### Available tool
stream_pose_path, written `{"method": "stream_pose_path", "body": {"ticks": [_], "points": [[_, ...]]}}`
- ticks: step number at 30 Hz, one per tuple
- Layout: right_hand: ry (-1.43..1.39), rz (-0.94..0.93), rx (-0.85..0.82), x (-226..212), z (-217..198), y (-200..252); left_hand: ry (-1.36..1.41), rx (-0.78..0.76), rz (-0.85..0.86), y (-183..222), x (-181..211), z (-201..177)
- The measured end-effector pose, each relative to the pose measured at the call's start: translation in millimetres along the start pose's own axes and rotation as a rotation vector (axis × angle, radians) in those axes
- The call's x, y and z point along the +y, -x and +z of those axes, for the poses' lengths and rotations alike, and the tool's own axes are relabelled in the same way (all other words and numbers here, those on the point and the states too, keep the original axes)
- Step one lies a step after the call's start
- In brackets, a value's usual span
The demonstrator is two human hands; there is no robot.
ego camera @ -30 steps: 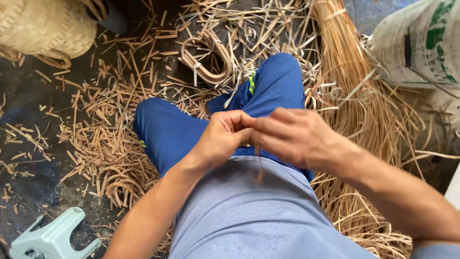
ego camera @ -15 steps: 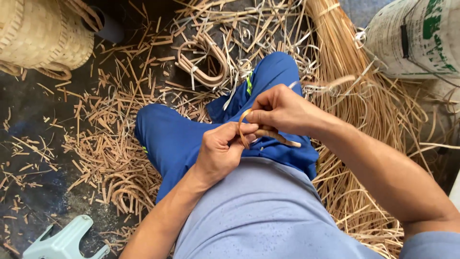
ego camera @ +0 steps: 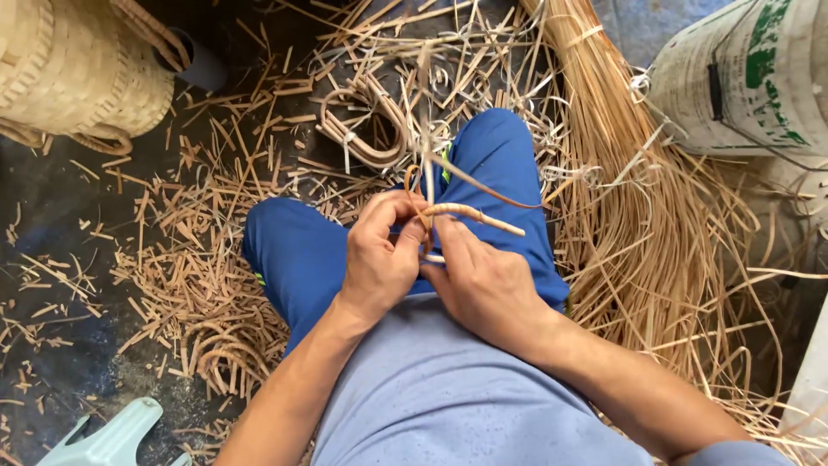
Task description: The person sits on the floor and wraps thin rattan binding strips tightly around a bent rattan frame piece, winding the strip along the curved frame and pulling each wrap tight by hand. They occasionally reach for new strips from a pile beside them and continue binding along the frame.
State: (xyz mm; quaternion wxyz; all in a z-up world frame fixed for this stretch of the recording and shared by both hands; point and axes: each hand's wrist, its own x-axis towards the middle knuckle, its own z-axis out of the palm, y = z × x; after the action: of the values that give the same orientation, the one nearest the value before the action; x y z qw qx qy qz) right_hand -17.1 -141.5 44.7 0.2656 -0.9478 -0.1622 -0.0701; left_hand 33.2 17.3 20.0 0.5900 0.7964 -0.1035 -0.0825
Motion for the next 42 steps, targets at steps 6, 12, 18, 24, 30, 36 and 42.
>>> {"method": "stream_pose_path", "body": {"ticks": [6, 12, 18, 24, 30, 36, 42], "points": [[-0.579, 0.388, -0.108, 23.8, 36.8, 9.0, -0.04, 0.03, 0.065, -0.2, 1.7, -1.3], [-0.822, 0.509, -0.08, 28.3, -4.1, 20.2, 0.088, 0.004, -0.121, -0.9, 1.2, -7.8], [-0.148, 0.605, -0.45, 103.9, -86.4, 5.3, 0.155, -0.091, -0.152, 12.4, -15.4, -13.5], [0.094, 0.609, -0.719, 119.3, -97.4, -8.6, 0.425, -0.221, -0.307, 15.8, -24.5, -12.2], [-0.018, 0.299, 0.167, 59.8, -77.4, 20.0, 0.471, -0.077, -0.401, 10.3, -41.4, -11.6], [0.249, -0.085, 0.177, 19.4, -58.0, 9.1, 0.56, -0.032, -0.416, 9.5, -51.6, -13.5], [0.247, -0.196, -0.048, 25.2, -25.8, 24.3, 0.637, -0.061, -0.476, 7.0, -51.4, -12.1]]}}
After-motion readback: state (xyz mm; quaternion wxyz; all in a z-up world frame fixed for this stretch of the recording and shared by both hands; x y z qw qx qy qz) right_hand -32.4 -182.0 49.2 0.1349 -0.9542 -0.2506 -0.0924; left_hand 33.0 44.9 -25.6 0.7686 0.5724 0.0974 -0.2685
